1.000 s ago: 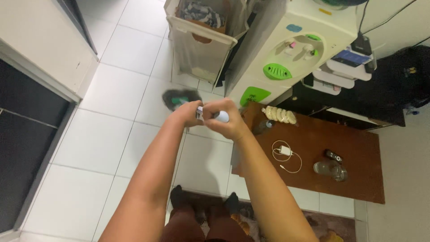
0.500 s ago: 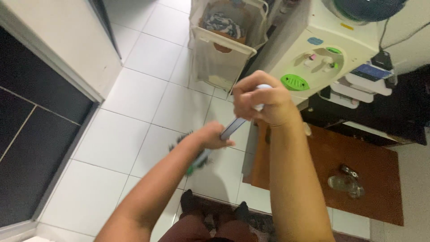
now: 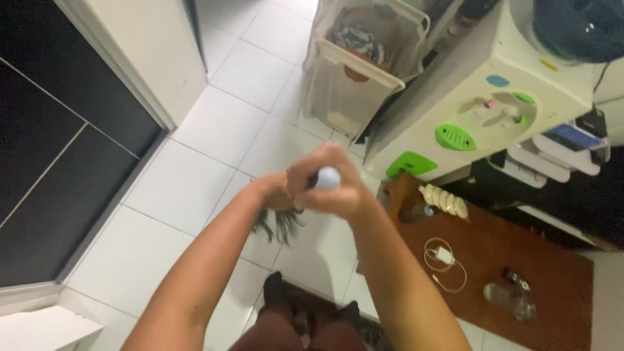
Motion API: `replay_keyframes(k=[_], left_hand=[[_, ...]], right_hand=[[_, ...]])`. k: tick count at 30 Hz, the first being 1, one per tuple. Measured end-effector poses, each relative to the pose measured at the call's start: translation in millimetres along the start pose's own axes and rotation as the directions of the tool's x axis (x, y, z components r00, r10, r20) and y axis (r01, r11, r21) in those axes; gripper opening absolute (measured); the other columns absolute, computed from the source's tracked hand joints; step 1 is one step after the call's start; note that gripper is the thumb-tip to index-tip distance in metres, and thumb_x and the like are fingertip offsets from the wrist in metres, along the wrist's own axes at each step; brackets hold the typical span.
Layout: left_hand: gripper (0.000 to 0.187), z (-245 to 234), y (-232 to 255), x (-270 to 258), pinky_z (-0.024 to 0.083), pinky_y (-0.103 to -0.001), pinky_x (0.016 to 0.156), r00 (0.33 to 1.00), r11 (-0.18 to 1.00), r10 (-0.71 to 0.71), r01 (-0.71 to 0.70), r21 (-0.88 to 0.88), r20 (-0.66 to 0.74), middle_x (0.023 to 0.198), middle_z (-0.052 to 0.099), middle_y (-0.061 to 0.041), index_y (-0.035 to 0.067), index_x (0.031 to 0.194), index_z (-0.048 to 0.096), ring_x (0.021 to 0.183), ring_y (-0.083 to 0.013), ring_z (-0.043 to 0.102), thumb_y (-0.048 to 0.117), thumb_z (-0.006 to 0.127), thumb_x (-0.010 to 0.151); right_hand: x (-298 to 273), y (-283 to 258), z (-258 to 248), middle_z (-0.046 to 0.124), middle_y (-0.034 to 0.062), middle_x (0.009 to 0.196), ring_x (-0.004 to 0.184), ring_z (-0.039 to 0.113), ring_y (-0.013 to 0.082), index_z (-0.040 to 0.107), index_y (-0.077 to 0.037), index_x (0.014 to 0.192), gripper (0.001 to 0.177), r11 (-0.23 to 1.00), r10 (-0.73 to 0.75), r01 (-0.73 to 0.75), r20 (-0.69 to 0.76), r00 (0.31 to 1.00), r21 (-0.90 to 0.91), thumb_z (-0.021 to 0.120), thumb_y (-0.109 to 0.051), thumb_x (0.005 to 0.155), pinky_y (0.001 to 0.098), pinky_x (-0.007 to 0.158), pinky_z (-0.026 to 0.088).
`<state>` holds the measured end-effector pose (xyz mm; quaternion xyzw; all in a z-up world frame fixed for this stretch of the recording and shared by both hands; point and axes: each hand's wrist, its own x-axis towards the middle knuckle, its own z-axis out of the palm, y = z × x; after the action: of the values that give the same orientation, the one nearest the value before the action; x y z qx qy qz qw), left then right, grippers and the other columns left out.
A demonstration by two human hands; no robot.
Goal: The person mops the tiled floor in a narrow hallway using a mop, moving from one side to the other.
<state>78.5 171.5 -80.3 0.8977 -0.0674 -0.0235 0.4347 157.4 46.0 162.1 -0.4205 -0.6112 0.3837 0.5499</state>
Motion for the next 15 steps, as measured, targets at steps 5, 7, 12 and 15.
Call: replay_keyframes(k=[5, 7, 12, 15], left_hand=[[0.027, -11.1, -22.2, -23.0, 0.055, -0.042, 0.085, 0.83, 0.837, -0.545, 0.528, -0.147, -0.121, 0.104, 0.073, -0.015, 0.013, 0.104, 0.072, 0.097, -0.0347, 0.069, 0.021, 0.07, 0.078], [0.022, -3.9, -30.7, -21.5, 0.056, -0.043, 0.084, 0.781, 0.846, -0.525, 0.524, -0.102, -0.339, 0.104, 0.073, -0.015, 0.01, 0.096, 0.074, 0.099, -0.0352, 0.069, 0.021, 0.073, 0.078], [0.022, 18.0, -36.1, -9.5, 0.056, -0.043, 0.088, 0.77, 0.795, -0.578, 0.606, 0.027, -0.272, 0.101, 0.074, -0.015, 0.013, 0.095, 0.075, 0.1, -0.0348, 0.07, 0.02, 0.075, 0.074], [0.024, 25.5, -9.9, 1.4, 0.055, -0.044, 0.089, 0.758, 0.75, -0.618, 0.648, 0.13, -0.209, 0.103, 0.073, -0.014, 0.016, 0.097, 0.075, 0.1, -0.034, 0.069, 0.025, 0.076, 0.074]], right_hand=[[-16.8, 57.1, 19.8, 0.054, 0.005, 0.069, 0.062, 0.048, 0.0141, 0.051, 0.0, 0.069, 0.02, 0.995, 0.099, -0.097, -0.129, 0.987, 0.019, 0.063, -0.014, 0.076, 0.0314, 0.059, 0.04], [-30.7, 81.0, 20.1, 0.05, 0.0029, 0.069, 0.063, 0.044, 0.0129, 0.047, -0.001, 0.069, 0.024, 0.989, 0.144, -0.147, -0.201, 0.969, 0.001, 0.063, -0.017, 0.077, 0.0306, 0.058, 0.035], [-69.7, 115.6, 22.2, 0.045, 0.0004, 0.066, 0.064, 0.04, 0.0108, 0.05, -0.002, 0.069, 0.029, 0.979, 0.195, -0.205, -0.247, 0.949, -0.014, 0.065, -0.024, 0.082, 0.0297, 0.057, 0.03], [-98.0, 105.5, 13.4, 0.047, -0.0002, 0.068, 0.063, 0.042, 0.0107, 0.053, -0.002, 0.071, 0.033, 0.975, 0.208, -0.221, -0.216, 0.954, -0.037, 0.066, -0.029, 0.086, 0.0297, 0.057, 0.032]])
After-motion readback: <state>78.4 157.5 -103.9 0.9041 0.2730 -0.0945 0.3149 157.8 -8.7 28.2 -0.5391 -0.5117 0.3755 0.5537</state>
